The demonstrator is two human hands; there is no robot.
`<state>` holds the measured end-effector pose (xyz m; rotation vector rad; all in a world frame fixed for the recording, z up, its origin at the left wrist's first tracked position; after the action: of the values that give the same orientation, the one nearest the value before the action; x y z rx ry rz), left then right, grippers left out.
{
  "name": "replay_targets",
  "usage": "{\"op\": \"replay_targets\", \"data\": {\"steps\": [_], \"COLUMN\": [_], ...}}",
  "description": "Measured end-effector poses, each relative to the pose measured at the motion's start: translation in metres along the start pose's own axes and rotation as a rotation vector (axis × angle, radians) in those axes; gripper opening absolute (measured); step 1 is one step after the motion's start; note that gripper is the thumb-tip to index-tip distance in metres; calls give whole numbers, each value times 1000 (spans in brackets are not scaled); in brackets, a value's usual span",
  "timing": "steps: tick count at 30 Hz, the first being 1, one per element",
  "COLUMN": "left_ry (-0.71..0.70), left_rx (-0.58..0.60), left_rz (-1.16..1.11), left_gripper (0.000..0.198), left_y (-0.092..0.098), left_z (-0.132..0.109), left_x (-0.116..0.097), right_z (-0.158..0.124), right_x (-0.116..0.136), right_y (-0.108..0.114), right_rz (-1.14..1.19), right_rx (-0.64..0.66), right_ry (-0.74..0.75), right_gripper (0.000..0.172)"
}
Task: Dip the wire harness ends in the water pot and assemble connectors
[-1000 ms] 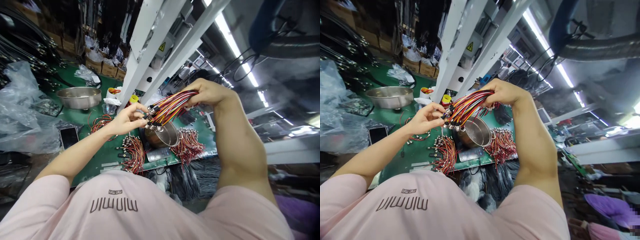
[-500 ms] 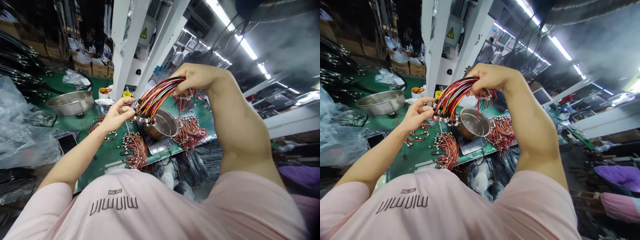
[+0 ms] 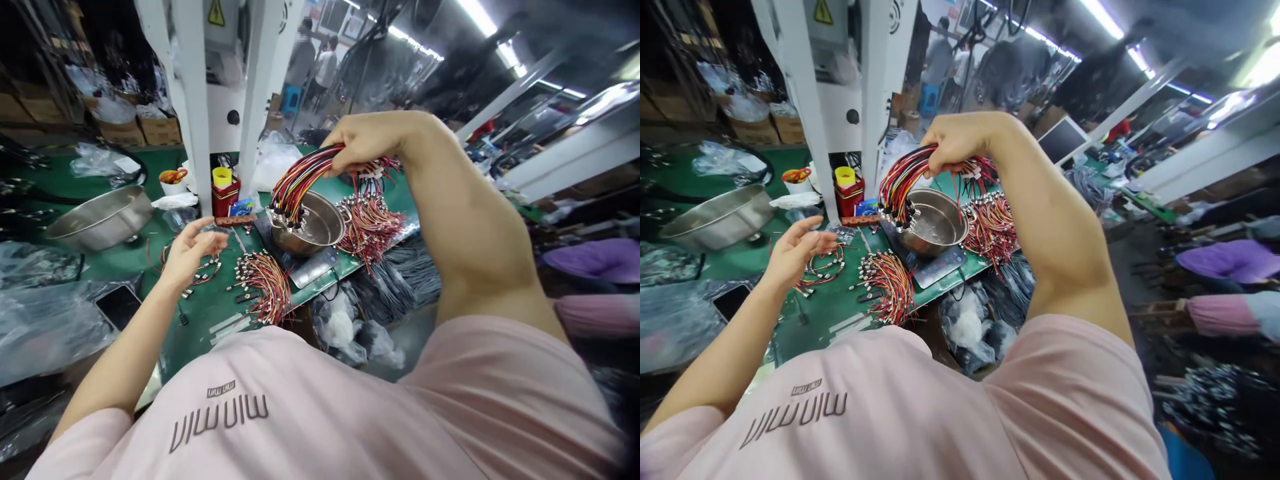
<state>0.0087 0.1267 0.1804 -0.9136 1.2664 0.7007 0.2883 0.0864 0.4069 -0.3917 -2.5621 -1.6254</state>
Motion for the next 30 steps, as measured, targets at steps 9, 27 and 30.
{"op": "replay_targets", "data": {"steps": [9,27,30], "left_ry": [436,659,666], "left_rx": [-160,-359,-359], "left_rz": [-40,5,24], "left_gripper": [61,59,59], "left_y": [39,23,24], "left_z": [-75,-107,-100], "left_x": [102,153,151], "right_z": [51,202,209], "right_x": [-107,-212,-218], "right_y": [-37,-145,-158], "right_rz": [-116,-256,-270], "right_rx": [-17,229,269], "right_ry": [-198,-266,-272], "right_gripper": [31,37,36]}}
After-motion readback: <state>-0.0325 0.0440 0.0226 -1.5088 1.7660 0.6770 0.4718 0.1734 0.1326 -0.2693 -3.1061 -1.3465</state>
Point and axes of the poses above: each hand's wrist, its own z-axis towards the middle knuckle, its own y-axis out of the back of the hand, x = y × z, the point moved 5 cm from there along z, towards the middle knuckle, and after that the axes turned 4 degrees about z, right-handed, at the moved point
